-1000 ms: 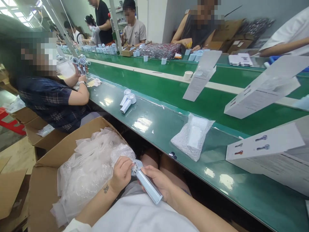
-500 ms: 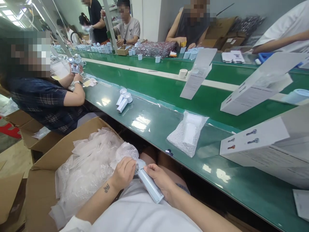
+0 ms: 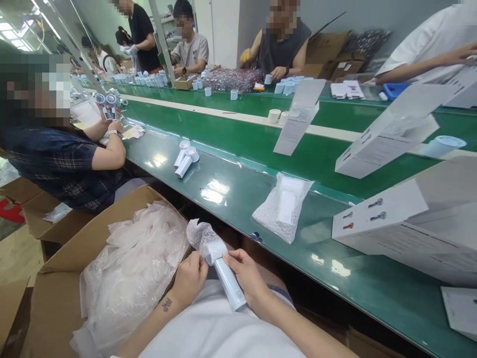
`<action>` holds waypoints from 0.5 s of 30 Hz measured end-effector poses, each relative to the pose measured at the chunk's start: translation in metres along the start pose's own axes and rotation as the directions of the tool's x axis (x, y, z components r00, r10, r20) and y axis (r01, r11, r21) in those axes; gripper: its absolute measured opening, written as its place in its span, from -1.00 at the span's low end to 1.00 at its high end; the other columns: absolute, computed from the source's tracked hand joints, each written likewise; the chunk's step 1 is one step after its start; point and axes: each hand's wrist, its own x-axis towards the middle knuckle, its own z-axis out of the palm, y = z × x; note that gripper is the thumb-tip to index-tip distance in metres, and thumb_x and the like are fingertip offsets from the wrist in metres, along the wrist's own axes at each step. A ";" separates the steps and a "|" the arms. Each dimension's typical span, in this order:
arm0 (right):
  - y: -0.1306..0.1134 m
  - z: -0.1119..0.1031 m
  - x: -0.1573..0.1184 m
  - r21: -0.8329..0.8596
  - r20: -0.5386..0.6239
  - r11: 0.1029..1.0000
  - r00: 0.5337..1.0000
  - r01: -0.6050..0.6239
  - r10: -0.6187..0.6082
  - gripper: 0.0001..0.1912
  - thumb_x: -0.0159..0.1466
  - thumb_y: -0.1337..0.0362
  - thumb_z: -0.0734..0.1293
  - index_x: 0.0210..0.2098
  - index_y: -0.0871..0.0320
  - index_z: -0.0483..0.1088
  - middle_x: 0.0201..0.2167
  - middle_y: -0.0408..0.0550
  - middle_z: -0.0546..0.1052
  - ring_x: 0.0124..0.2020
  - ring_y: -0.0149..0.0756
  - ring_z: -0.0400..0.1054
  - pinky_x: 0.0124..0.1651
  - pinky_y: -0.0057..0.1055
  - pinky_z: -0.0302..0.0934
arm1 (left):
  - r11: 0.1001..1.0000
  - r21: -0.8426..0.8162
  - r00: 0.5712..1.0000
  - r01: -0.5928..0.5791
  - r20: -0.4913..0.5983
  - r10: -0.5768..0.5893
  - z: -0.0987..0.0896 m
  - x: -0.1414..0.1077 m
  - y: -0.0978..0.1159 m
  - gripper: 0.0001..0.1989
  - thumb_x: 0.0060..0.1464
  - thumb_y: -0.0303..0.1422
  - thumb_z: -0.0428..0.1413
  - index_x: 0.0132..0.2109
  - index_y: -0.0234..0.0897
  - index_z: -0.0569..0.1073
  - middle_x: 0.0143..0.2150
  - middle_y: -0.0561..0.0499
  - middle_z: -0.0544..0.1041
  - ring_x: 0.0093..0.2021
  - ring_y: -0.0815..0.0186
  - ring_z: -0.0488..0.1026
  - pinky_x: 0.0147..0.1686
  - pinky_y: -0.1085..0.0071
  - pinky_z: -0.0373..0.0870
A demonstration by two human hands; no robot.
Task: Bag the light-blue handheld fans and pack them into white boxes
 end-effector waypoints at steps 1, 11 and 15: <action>0.000 0.000 0.000 -0.003 -0.005 1.000 1.000 -0.008 0.008 -0.58 -0.06 0.05 0.58 -0.39 0.11 0.37 -0.56 -0.23 0.46 -0.52 -0.39 0.29 -0.44 -0.46 0.17 | 0.998 -0.023 0.998 -0.058 -0.037 0.057 0.000 0.000 0.003 -0.87 0.15 -0.55 -0.07 -0.27 -0.25 0.31 -0.50 0.02 0.42 -0.51 0.27 0.45 -0.51 0.40 0.41; 0.011 -0.017 0.003 -0.151 -0.023 0.987 0.998 0.048 -0.052 -0.59 0.05 0.06 0.49 -0.56 0.08 0.20 -0.62 -0.23 0.29 -0.54 -0.35 0.18 -0.42 -0.42 0.11 | 0.956 -0.181 0.969 -0.232 0.042 0.243 -0.001 0.005 0.005 -0.81 0.17 -0.54 -0.11 -0.14 -0.31 0.35 -0.41 -0.07 0.51 -0.44 0.21 0.50 -0.45 0.33 0.50; -0.005 -0.036 -0.012 -0.385 0.046 0.901 0.979 0.199 -0.197 -0.65 0.07 0.17 0.50 -0.60 0.09 0.26 -0.57 -0.20 0.34 -0.44 -0.32 0.17 -0.35 -0.43 0.06 | 0.963 -0.169 0.972 -0.212 0.067 0.225 -0.010 0.004 0.001 -0.81 0.19 -0.50 -0.11 -0.18 -0.31 0.39 -0.45 -0.06 0.52 -0.49 0.23 0.50 -0.49 0.36 0.44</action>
